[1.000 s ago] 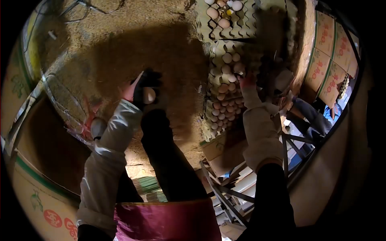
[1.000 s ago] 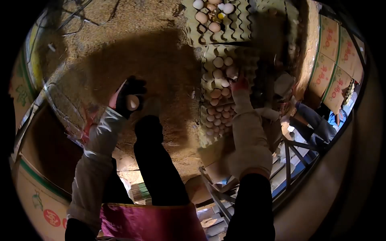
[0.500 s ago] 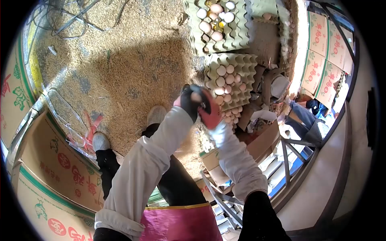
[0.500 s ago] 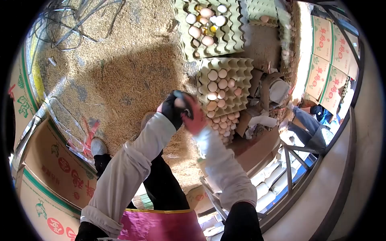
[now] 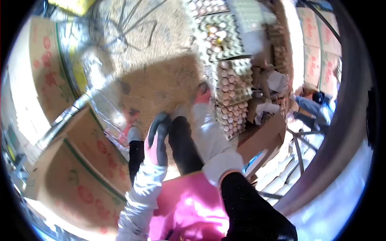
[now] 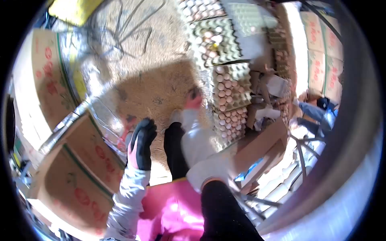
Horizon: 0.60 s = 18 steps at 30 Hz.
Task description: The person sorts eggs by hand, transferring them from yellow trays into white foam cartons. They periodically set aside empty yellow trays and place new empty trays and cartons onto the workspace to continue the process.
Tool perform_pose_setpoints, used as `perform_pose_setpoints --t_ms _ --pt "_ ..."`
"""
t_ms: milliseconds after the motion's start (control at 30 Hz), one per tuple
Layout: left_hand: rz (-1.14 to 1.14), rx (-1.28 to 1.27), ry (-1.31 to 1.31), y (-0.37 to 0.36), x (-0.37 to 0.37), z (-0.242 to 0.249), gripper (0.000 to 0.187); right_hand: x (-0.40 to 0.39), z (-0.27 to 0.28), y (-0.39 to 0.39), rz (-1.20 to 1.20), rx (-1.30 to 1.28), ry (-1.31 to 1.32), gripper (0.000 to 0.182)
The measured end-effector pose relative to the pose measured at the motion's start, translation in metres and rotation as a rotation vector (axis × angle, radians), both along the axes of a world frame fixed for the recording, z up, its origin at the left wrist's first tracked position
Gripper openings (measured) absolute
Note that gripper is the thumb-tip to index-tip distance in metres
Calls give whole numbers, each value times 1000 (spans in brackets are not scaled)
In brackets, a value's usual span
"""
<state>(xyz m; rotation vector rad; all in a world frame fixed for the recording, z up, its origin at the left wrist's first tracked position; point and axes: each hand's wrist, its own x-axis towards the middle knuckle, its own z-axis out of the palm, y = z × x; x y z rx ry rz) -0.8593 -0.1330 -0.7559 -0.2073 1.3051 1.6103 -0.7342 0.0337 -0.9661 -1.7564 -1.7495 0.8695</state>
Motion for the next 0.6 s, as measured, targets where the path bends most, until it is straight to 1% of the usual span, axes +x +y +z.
perform_pose_setpoints --t_ms 33,67,100,133,200,267,300,333,400,433,467,500,533,567,600 --pt "-29 14 57 -3 -4 40 41 -29 33 -54 -184 0 -30 36" --pt "-65 46 102 -7 -5 80 40 -53 121 -88 -181 -429 -249 47" --pt "-224 22 329 -29 -3 109 40 -72 232 -81 209 -967 -504 49" --pt "-375 31 560 -36 0 133 40 -58 263 -130 393 -842 -285 49" --pt "-388 -15 392 12 4 277 32 -34 351 -200 581 -718 20 49" --pt "-441 233 657 15 41 347 32 -9 449 -239 699 -738 193 48" --pt "-597 277 777 17 55 377 33 6 491 -247 730 -738 260 48" --pt "-745 461 833 21 69 405 36 22 523 -243 738 -699 277 48" --pt "-753 634 584 30 121 443 39 66 580 -232 710 -579 278 47" --pt "-859 648 644 38 144 459 39 100 606 -217 665 -485 251 47" --pt "-901 789 623 48 170 474 37 141 633 -197 666 -278 259 47" --pt "-960 788 623 49 182 501 35 170 661 -203 455 8 163 43" --pt "-1017 779 610 55 195 519 32 206 697 -194 366 -60 162 45" --pt "-1073 809 610 66 222 534 31 255 710 -193 212 177 142 45" --pt "-1125 833 604 74 245 544 30 302 752 -186 101 249 282 44"
